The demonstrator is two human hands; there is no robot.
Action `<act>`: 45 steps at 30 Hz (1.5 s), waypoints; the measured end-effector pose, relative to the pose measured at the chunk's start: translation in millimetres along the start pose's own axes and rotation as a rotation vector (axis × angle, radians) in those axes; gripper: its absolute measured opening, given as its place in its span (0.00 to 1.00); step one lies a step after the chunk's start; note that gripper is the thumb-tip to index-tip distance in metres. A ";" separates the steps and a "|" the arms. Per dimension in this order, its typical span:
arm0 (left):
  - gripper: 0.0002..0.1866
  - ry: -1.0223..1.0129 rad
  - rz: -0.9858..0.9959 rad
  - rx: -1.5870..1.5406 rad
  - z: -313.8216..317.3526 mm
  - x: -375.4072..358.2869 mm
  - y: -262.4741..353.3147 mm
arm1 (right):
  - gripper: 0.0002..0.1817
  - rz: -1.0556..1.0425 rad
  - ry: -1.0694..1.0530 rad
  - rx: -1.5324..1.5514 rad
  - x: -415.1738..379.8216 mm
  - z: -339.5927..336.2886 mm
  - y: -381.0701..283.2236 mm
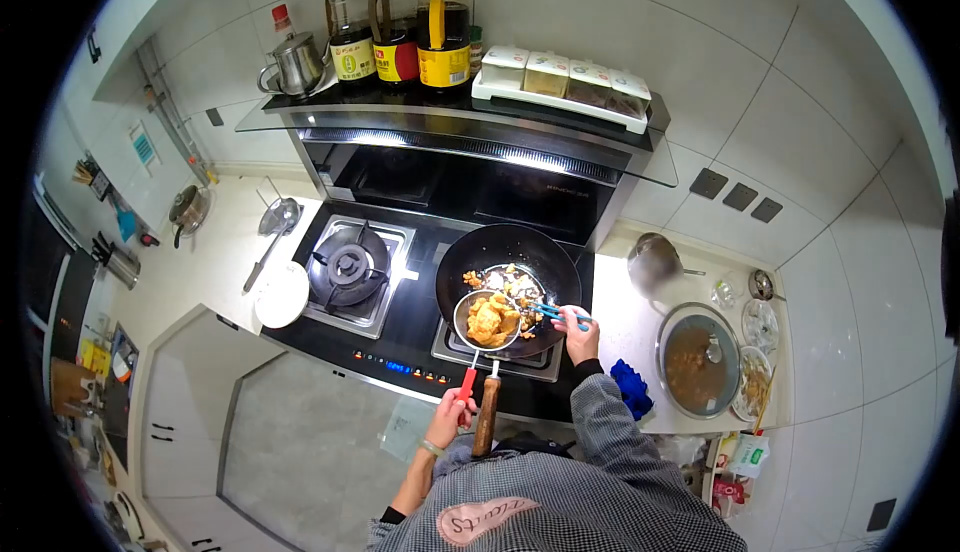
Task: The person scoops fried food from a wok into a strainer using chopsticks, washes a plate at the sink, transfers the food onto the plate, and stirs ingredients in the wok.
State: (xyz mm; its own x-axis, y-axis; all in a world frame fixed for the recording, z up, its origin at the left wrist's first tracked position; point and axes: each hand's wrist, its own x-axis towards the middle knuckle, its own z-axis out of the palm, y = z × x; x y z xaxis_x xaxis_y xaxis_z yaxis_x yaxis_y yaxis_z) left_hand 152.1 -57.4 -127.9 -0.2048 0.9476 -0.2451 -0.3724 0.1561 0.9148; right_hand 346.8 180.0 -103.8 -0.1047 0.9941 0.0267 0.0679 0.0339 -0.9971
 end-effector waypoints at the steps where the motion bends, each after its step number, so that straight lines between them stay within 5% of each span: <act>1: 0.12 -0.024 -0.080 -0.082 -1.9 1.3 1.5 | 0.13 -0.007 0.028 0.077 -1.6 -4.0 -2.6; 6: 0.12 -0.057 -0.262 -0.243 0.9 4.7 15.0 | 0.14 -0.042 -0.001 0.260 -27.1 -9.2 -63.0; 9: 0.13 -0.022 -0.211 -0.119 8.8 4.1 14.0 | 0.14 0.074 -0.237 0.248 -41.9 -3.0 -86.6; 14: 0.13 0.134 -0.011 0.165 14.8 12.9 30.4 | 0.14 -0.062 -0.097 0.227 -36.4 -9.5 -99.7; 20: 0.13 0.107 0.063 0.267 3.5 49.8 76.9 | 0.16 -0.086 -0.110 0.103 -1.3 -1.6 -56.9; 25: 0.13 0.080 0.058 0.181 10.1 70.3 126.4 | 0.12 -0.057 -0.207 0.151 13.9 69.5 -32.0; 26: 0.13 0.082 0.058 0.182 10.3 74.0 130.9 | 0.12 -0.284 -0.188 -0.026 30.4 81.9 6.7; 29: 0.13 0.068 0.072 0.115 14.2 76.3 145.6 | 0.14 -0.037 -0.303 0.131 25.4 102.9 3.8; 32: 0.13 0.086 0.057 0.130 11.5 77.2 140.5 | 0.13 -0.142 -0.203 -0.227 23.7 74.7 11.5; 36: 0.13 0.096 0.052 0.122 9.5 72.3 131.5 | 0.11 -0.099 -0.076 -0.106 -6.5 37.8 -24.5; 40: 0.12 0.109 0.063 0.125 10.0 71.5 117.1 | 0.12 0.018 -0.414 -0.046 -33.3 46.4 -43.1; 42: 0.12 0.111 0.072 0.127 11.9 68.7 113.7 | 0.11 -0.105 -0.414 -0.128 -31.2 41.9 -31.6; 45: 0.12 0.146 0.064 0.152 12.3 60.6 110.1 | 0.11 -0.184 -0.168 -0.242 -16.5 7.4 -20.5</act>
State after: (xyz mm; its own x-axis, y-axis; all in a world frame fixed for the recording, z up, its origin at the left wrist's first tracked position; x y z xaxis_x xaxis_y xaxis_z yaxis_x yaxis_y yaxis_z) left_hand 109.8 20.7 -38.0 -0.3570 0.9082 -0.2184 -0.2156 0.1473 0.9653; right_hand 339.9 162.1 -84.3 -0.2981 0.9388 0.1724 0.2641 0.2547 -0.9303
